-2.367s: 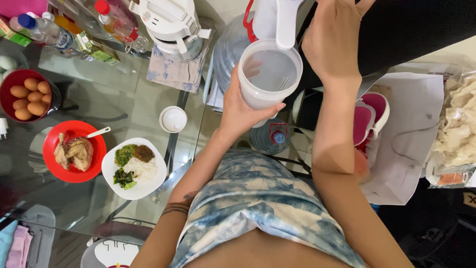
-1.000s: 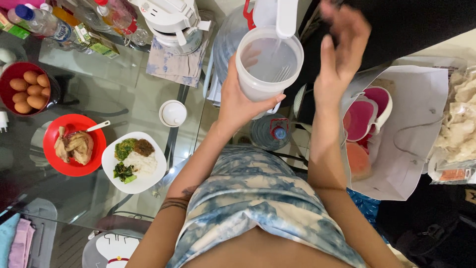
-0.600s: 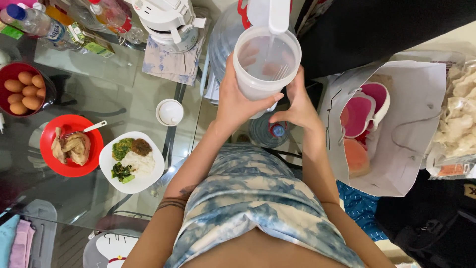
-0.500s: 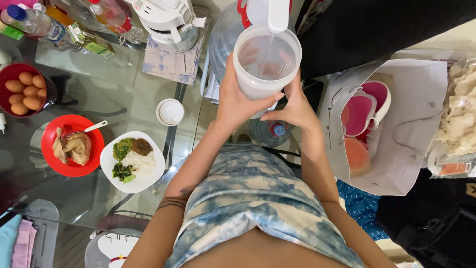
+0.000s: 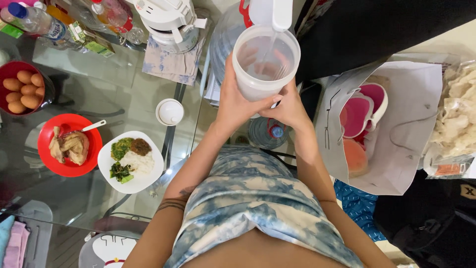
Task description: The person places a plate of food on a table and fills a shaker bottle with water from a dispenser. They then close the shaker bottle, pick up a small bottle, and set it back down.
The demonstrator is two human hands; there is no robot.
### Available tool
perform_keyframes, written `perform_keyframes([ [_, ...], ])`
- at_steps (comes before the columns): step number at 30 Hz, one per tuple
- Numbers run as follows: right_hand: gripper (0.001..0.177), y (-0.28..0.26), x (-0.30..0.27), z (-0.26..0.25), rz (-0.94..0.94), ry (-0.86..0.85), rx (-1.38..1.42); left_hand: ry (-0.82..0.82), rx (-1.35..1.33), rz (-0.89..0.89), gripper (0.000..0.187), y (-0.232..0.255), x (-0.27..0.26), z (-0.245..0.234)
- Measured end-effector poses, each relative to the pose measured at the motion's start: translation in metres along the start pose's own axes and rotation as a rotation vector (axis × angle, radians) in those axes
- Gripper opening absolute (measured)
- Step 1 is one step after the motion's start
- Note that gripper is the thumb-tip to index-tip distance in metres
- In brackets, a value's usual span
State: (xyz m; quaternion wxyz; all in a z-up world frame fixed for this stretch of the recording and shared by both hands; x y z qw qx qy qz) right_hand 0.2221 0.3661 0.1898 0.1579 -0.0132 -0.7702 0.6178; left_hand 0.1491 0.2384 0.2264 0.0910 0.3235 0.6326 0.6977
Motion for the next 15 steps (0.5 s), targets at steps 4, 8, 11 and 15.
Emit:
perform_keyframes([
  [4, 0.126, 0.004, -0.002, 0.001, 0.029, 0.018, 0.027, -0.007, 0.046, 0.002, 0.121, -0.002, -0.003, -0.002],
  [8, 0.127, 0.003, -0.002, 0.0, 0.049, 0.039, 0.098, -0.013, 0.125, 0.039, 0.127, -0.004, -0.007, -0.003],
  [11, 0.125, -0.002, -0.002, -0.001, 0.012, 0.053, -0.016, -0.023, 0.139, 0.013, 0.127, -0.01, -0.009, -0.002],
  [15, 0.126, -0.002, -0.003, 0.001, 0.025, 0.052, 0.007, -0.036, 0.141, -0.023, 0.123, -0.015, -0.01, -0.002],
])
Point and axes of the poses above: each hand's wrist, its own x-axis towards the middle knuckle, its own z-axis out of the palm, y = z × x, the point moved 8 cm from there along x, towards the middle knuckle, and after that the axes turned 2 degrees about z, right-handed, at the moved point
